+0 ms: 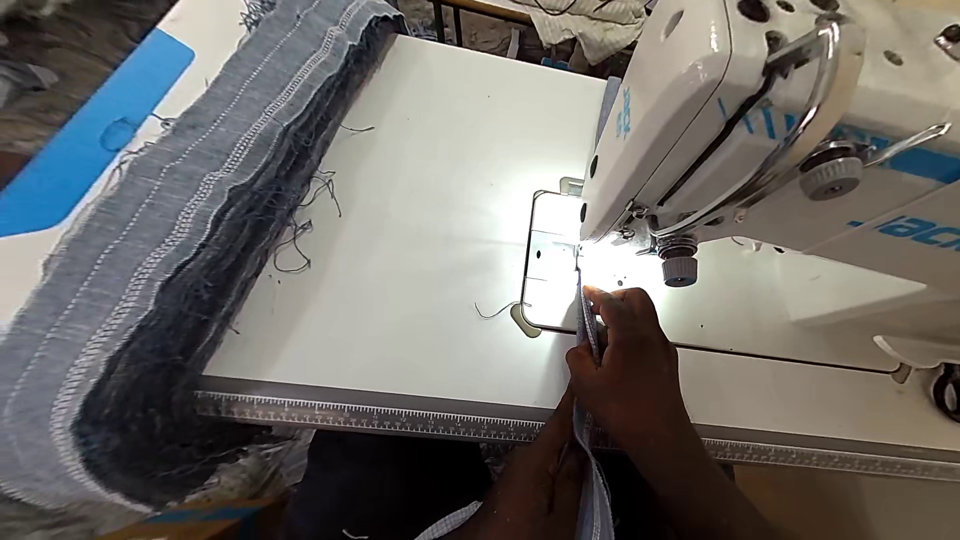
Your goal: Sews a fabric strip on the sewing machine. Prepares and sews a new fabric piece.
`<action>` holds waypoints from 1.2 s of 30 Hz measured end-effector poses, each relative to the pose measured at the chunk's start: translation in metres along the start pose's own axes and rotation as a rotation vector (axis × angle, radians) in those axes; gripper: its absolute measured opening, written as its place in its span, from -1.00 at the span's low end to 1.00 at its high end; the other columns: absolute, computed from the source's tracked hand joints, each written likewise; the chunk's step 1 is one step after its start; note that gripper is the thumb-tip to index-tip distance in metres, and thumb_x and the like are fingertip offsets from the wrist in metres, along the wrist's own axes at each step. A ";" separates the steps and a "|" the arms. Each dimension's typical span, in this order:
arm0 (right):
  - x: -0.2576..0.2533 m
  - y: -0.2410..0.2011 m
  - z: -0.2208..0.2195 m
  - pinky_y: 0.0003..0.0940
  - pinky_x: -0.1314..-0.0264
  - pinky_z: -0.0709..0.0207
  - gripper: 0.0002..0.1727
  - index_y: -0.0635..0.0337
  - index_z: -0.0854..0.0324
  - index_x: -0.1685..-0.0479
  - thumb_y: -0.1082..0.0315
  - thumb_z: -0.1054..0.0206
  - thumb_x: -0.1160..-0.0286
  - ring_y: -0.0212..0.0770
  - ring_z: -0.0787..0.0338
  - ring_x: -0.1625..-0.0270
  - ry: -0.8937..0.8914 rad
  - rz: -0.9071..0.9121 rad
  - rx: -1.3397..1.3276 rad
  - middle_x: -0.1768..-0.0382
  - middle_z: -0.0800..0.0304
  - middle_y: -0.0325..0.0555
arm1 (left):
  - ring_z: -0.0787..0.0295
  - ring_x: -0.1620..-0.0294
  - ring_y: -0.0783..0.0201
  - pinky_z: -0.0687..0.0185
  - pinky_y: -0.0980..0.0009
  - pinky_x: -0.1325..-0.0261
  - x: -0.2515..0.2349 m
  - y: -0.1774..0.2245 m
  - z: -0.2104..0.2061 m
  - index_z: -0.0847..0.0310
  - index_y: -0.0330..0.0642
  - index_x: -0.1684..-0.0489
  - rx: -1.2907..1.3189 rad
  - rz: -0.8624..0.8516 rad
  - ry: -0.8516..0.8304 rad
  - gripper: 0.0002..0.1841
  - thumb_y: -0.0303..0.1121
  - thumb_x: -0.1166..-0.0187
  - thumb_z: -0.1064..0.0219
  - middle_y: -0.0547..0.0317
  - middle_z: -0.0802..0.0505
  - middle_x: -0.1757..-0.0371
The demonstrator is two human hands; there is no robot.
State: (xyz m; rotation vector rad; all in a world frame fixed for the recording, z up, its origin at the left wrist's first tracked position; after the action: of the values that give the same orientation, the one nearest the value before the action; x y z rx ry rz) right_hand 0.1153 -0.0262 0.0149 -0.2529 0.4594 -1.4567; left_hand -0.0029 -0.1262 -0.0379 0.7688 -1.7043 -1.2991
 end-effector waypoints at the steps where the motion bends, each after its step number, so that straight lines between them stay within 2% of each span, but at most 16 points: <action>1: 0.000 0.000 0.000 -0.32 0.32 -0.61 -0.35 0.15 -0.60 -0.52 0.39 -0.45 -0.28 -0.25 -0.67 0.20 0.008 0.000 -0.011 -0.11 -0.57 -0.05 | -0.78 -0.29 0.47 -0.74 0.44 -0.38 0.000 -0.001 0.000 0.21 -0.23 -0.92 -0.035 -0.019 -0.006 -0.34 -0.42 -0.85 0.00 0.11 -0.63 -0.59; 3: 0.001 0.002 0.000 -0.34 0.34 -0.60 -0.37 0.14 -0.62 -0.50 0.38 -0.45 -0.28 -0.27 -0.66 0.23 0.021 0.000 -0.028 -0.09 -0.58 -0.07 | -0.65 -0.47 0.47 -0.58 0.46 -0.55 -0.002 -0.002 0.001 0.20 -0.28 -0.91 -0.074 -0.069 0.015 -0.34 -0.41 -0.85 -0.01 0.06 -0.61 -0.62; 6: 0.001 0.001 -0.001 -0.34 0.35 -0.59 -0.37 0.16 -0.61 -0.50 0.37 -0.44 -0.29 -0.26 -0.65 0.24 0.014 0.011 -0.020 -0.09 -0.57 -0.07 | -0.69 -0.42 0.45 -0.62 0.45 -0.52 -0.002 -0.001 0.001 0.21 -0.27 -0.91 -0.078 -0.063 0.008 -0.34 -0.40 -0.86 -0.01 0.05 -0.63 -0.59; 9: -0.001 0.003 -0.002 -0.35 0.34 -0.61 -0.41 0.13 -0.66 -0.45 0.37 -0.45 -0.28 -0.28 -0.66 0.23 0.019 0.011 -0.024 -0.06 -0.59 -0.12 | -0.83 0.00 0.48 -0.81 0.47 -0.09 0.000 0.000 0.002 0.21 -0.20 -0.93 -0.107 -0.017 -0.013 -0.33 -0.39 -0.85 -0.02 0.08 -0.75 -0.39; 11: -0.001 0.004 -0.003 -0.34 0.30 -0.65 -0.41 0.13 -0.66 -0.45 0.38 -0.45 -0.29 -0.28 -0.69 0.19 0.012 0.004 -0.035 -0.07 -0.60 -0.11 | -0.72 0.45 0.41 -0.76 0.41 0.38 0.002 0.001 0.003 0.11 -0.24 -0.90 -0.194 -0.020 0.008 -0.34 -0.38 -0.82 -0.04 0.10 -0.82 0.09; 12: -0.001 0.004 -0.003 -0.34 0.30 -0.65 -0.42 0.13 -0.67 -0.44 0.39 -0.45 -0.28 -0.27 -0.69 0.20 0.012 0.005 -0.037 -0.07 -0.60 -0.11 | -0.67 0.53 0.37 -0.71 0.37 0.42 0.002 0.004 0.003 0.01 -0.30 -0.86 -0.324 -0.037 0.018 -0.37 -0.35 -0.80 -0.04 0.14 -0.78 0.32; 17: -0.003 0.006 0.001 -0.38 0.34 -0.62 -0.45 0.13 -0.71 -0.40 0.39 -0.45 -0.29 -0.30 -0.67 0.24 -0.030 0.032 -0.033 0.00 -0.60 -0.14 | -0.80 0.53 0.10 -0.73 0.12 0.48 -0.014 0.046 0.005 -0.53 -0.20 -0.37 -1.184 -0.015 -0.039 -0.65 -0.29 -0.72 -0.10 0.16 -0.77 0.49; 21: -0.024 0.008 0.000 -0.32 0.24 -0.65 -0.49 0.19 -0.75 -0.33 0.39 -0.45 -0.27 -0.22 -0.70 0.19 -0.043 0.041 -0.029 0.03 -0.64 -0.06 | -0.75 0.56 0.15 -0.65 0.17 0.57 -0.042 0.063 0.015 -0.65 -0.08 0.11 -1.383 -0.114 -0.090 -0.89 -0.32 -0.54 -0.32 0.22 -0.71 0.54; 24: -0.034 0.009 0.002 -0.31 0.26 -0.63 -0.49 0.16 -0.75 -0.35 0.36 -0.44 -0.31 -0.24 -0.68 0.25 -0.077 0.007 -0.032 0.05 -0.63 -0.06 | -0.77 0.43 0.16 -0.66 0.16 0.44 -0.048 0.069 0.018 -0.58 -0.05 -0.02 -1.347 -0.006 -0.191 -0.86 -0.29 -0.66 -0.22 0.22 -0.73 0.45; 26: -0.023 0.013 0.007 -0.30 0.32 -0.61 -0.44 0.05 -0.70 -0.45 0.32 -0.41 -0.34 -0.27 -0.64 0.30 -0.100 0.008 -0.069 0.11 -0.61 -0.15 | -0.80 0.37 0.08 -0.71 0.02 0.33 -0.034 0.077 0.028 -0.52 -0.04 -0.39 -1.218 0.021 -0.179 -0.64 -0.13 -0.77 -0.12 0.16 -0.78 0.40; 28: -0.001 0.027 0.019 -0.31 0.43 -0.62 -0.47 -0.16 -0.67 -0.45 0.22 -0.37 -0.39 -0.38 -0.63 0.43 -0.154 0.013 -0.179 0.22 -0.68 -0.32 | -0.77 0.46 0.25 -0.73 0.10 0.39 -0.017 0.088 0.062 -0.68 0.12 -0.46 -1.165 -0.202 0.118 -0.47 0.19 -0.70 -0.17 0.33 -0.81 0.45; 30: 0.020 0.043 0.029 -0.48 0.52 -0.63 -0.65 -0.31 -0.77 -0.19 0.21 -0.31 -0.45 -0.52 -0.64 0.48 -0.174 0.056 -0.337 0.26 -0.72 -0.50 | -0.84 0.06 0.13 -0.78 0.00 0.06 -0.021 0.098 0.111 -0.77 0.08 -0.30 -1.259 -0.307 0.426 -0.47 0.23 -0.66 -0.16 0.20 -0.88 0.09; 32: 0.029 0.052 0.041 -0.50 0.49 -0.73 -0.72 -0.22 -0.87 -0.05 0.28 -0.27 -0.57 -0.46 -0.74 0.41 -0.165 0.074 -0.547 0.19 -0.79 -0.46 | -0.37 -0.67 -0.29 -0.30 -0.37 -0.58 -0.045 0.088 0.133 -0.45 -0.21 -0.64 -1.309 -0.217 0.490 -0.22 0.27 -0.69 -0.05 -0.19 -0.58 -0.61; 33: 0.026 0.053 0.047 -0.46 0.41 -0.78 -0.69 -0.14 -0.88 -0.07 0.36 -0.25 -0.57 -0.38 -0.80 0.34 -0.144 0.076 -0.643 0.10 -0.83 -0.40 | -0.01 -0.83 -0.39 0.07 -0.47 -0.72 -0.057 0.076 0.120 -0.21 -0.30 -0.80 -1.325 -0.222 0.444 -0.08 0.33 -0.66 -0.03 -0.28 -0.30 -0.80; 34: 0.021 0.054 0.051 -0.40 0.32 -0.82 -0.63 -0.06 -0.88 -0.12 0.45 -0.22 -0.51 -0.31 -0.84 0.24 -0.119 0.079 -0.725 0.01 -0.86 -0.33 | 0.09 -0.86 -0.41 0.24 -0.51 -0.74 -0.062 0.064 0.089 -0.16 -0.34 -0.82 -1.314 -0.327 0.361 -0.03 0.34 -0.62 -0.07 -0.33 -0.21 -0.83; 36: 0.014 0.051 0.055 -0.38 0.17 -0.82 -0.52 0.01 -0.83 -0.24 0.54 -0.21 -0.37 -0.27 -0.86 0.08 -0.055 0.123 -0.804 -0.10 -0.86 -0.27 | -0.37 -0.71 -0.09 -0.14 -0.26 -0.72 -0.045 0.041 0.003 -0.53 -0.09 -0.58 -1.155 -0.609 0.022 -0.31 0.23 -0.66 -0.18 -0.02 -0.60 -0.62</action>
State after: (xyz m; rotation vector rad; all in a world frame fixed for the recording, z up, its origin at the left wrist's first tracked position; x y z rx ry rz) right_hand 0.1864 -0.0406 0.0390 -0.8827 0.9862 -1.0805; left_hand 0.0155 -0.0750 -0.0104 0.5576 -0.4401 -2.3028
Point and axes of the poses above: each hand's wrist, its own x-axis away from the middle knuckle, its own z-axis out of the back of the hand, y = z × x, the point moved 4 cm from there along -x, towards the middle knuckle
